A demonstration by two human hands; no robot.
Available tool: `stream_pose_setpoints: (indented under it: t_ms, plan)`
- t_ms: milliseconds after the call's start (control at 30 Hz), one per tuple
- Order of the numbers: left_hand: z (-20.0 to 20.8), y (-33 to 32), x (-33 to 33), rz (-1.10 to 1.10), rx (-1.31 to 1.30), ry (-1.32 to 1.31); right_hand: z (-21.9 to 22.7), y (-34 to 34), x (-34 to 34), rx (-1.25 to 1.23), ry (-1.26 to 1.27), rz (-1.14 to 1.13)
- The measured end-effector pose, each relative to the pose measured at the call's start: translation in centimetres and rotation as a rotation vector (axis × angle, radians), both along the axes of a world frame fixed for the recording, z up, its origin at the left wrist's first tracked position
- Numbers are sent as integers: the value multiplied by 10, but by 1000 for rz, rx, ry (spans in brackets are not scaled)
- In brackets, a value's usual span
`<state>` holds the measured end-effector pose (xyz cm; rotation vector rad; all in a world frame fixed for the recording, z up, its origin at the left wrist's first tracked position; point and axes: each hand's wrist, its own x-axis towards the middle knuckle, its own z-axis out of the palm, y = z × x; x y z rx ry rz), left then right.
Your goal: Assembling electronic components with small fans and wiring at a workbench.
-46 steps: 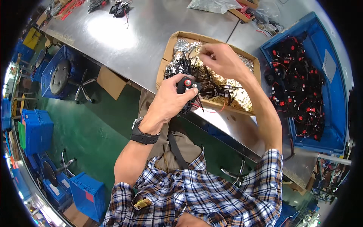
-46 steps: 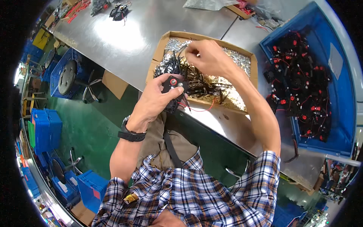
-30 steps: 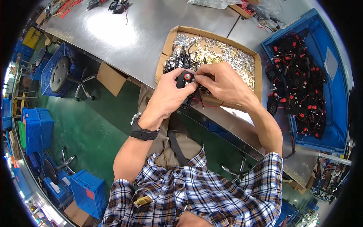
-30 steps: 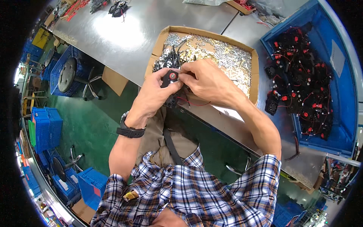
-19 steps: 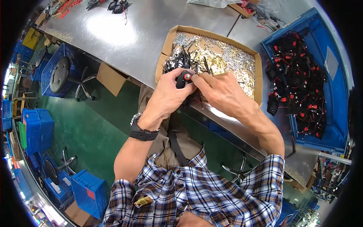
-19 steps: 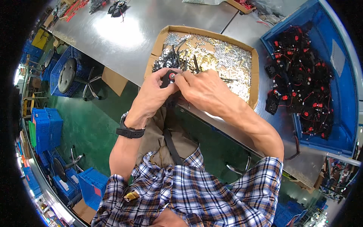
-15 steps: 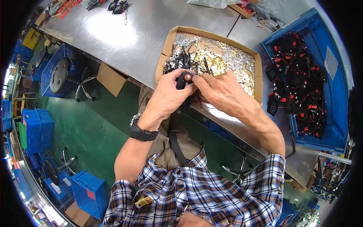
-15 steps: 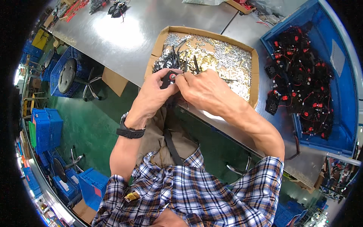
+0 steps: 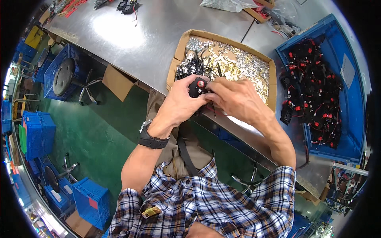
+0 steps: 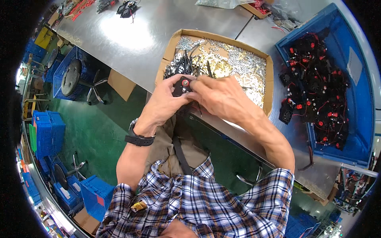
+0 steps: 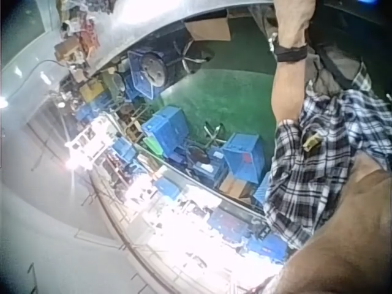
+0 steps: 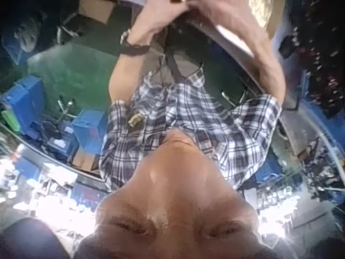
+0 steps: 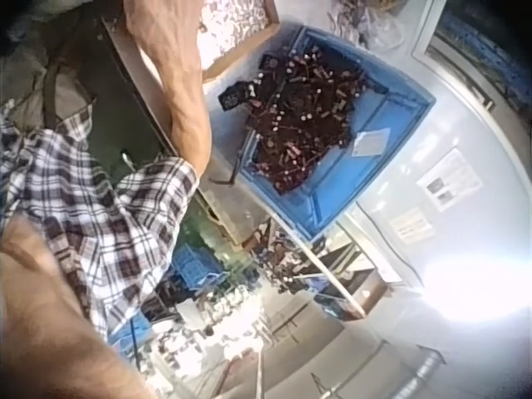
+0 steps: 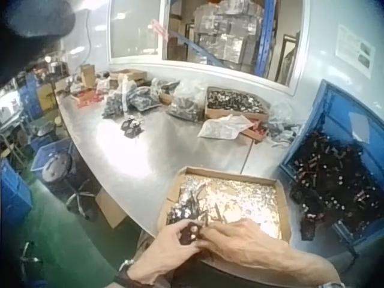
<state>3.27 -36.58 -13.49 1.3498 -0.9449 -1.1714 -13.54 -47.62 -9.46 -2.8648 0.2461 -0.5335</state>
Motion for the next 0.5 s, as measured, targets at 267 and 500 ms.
stream_pose_setpoints:
  t_ms: [267,500]
  plan:
    - [-7,0,2,18,40,-5,12,-11,-2,50,103,-10]
    - [-2,-4,1,-31,50,76,-18,-99,28,-40,148,-356]
